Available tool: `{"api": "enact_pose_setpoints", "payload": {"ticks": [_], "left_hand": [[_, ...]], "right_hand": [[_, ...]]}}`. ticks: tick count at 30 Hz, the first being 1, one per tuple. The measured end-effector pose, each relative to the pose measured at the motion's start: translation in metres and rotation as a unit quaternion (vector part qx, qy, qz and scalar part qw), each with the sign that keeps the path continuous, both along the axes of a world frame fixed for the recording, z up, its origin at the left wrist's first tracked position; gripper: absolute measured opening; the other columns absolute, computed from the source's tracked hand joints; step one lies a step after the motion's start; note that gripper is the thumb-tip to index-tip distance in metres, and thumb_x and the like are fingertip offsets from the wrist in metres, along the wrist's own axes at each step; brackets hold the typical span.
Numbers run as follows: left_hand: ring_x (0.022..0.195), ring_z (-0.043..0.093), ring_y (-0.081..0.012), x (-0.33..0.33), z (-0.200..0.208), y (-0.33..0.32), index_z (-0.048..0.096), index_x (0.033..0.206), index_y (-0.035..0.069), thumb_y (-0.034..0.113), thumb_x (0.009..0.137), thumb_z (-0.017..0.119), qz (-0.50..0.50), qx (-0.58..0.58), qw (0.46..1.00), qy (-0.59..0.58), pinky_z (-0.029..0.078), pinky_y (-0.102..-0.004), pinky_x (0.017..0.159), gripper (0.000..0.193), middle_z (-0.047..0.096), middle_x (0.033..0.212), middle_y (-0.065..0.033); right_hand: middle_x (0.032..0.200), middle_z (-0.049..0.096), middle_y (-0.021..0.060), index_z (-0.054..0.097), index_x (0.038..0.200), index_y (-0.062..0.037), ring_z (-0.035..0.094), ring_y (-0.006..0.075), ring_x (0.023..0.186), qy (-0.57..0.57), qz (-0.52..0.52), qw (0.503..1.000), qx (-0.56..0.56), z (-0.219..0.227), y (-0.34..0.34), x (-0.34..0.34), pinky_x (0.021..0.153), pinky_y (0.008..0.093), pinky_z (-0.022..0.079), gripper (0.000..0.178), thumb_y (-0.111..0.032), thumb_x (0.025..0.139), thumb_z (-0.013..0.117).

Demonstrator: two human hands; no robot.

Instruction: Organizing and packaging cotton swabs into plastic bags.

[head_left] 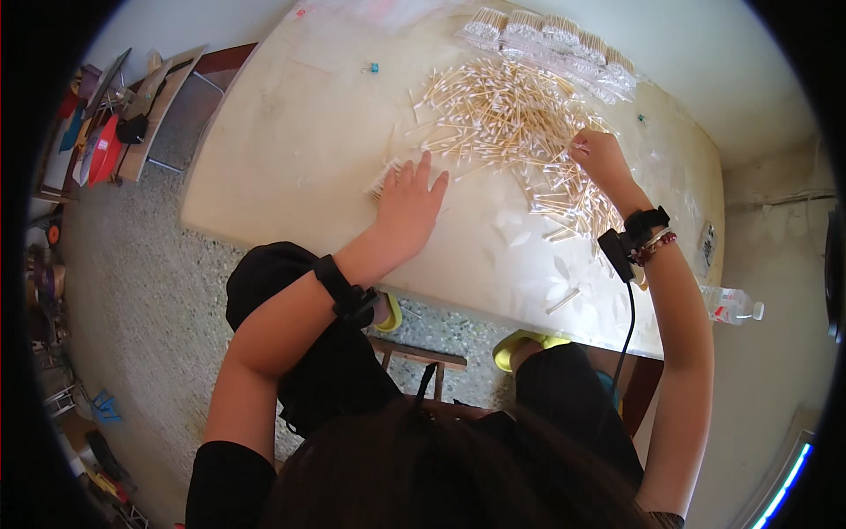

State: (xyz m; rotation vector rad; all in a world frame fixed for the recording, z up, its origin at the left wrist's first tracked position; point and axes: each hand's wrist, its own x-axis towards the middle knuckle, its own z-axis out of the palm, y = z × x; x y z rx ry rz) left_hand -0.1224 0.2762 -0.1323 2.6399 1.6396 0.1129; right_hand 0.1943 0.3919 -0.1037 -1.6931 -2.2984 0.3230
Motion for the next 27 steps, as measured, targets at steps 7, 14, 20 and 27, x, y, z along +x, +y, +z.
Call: {"api": "enact_pose_setpoints", "payload": {"ticks": [7,14,20,27], "left_hand": [[0.121,0.036,-0.037,0.01,0.013,-0.007,0.039,0.13,0.005,0.017,0.08,0.058,-0.086,-0.05,0.993,-0.064,0.03,-0.047,0.1,0.055,0.032,0.136,-0.0212],[0.119,0.038,-0.0351,0.022,0.017,0.002,0.037,0.131,0.006,0.013,0.081,0.057,-0.1,-0.067,0.968,-0.219,0.035,-0.0413,0.098,0.054,0.037,0.132,-0.0186],[0.121,0.037,-0.036,0.037,0.012,-0.006,0.032,0.135,0.007,0.014,0.082,0.058,-0.097,-0.07,0.939,-0.323,0.034,-0.0418,0.099,0.059,0.036,0.133,-0.0182],[0.125,0.033,-0.034,0.047,-0.017,-0.017,0.039,0.129,0.004,0.02,0.082,0.059,-0.191,-0.043,0.957,-0.214,0.027,-0.0443,0.104,0.054,0.035,0.134,-0.0178]], "right_hand": [[0.081,0.063,0.0162,0.059,0.098,0.0004,0.063,0.0232,0.073,0.099,-0.019,0.995,-0.023,0.023,-0.014,0.009,0.067,0.0318,0.049,0.017,-0.01,0.085,0.054],[0.087,0.063,0.0085,0.057,0.108,0.0057,0.061,0.0131,0.077,0.353,-0.08,0.915,-0.177,0.026,-0.027,0.015,0.071,0.0243,0.051,0.026,-0.012,0.089,0.055],[0.095,0.063,0.0094,0.057,0.112,0.0038,0.06,0.0134,0.09,0.38,-0.009,0.857,-0.347,0.008,-0.094,-0.029,0.082,0.0249,0.047,0.031,-0.012,0.085,0.059],[0.105,0.059,0.0103,0.06,0.103,-0.0059,0.058,0.0255,0.098,0.12,0.111,0.984,-0.066,-0.003,-0.12,-0.036,0.081,0.0332,0.048,0.025,-0.005,0.078,0.061]]}}
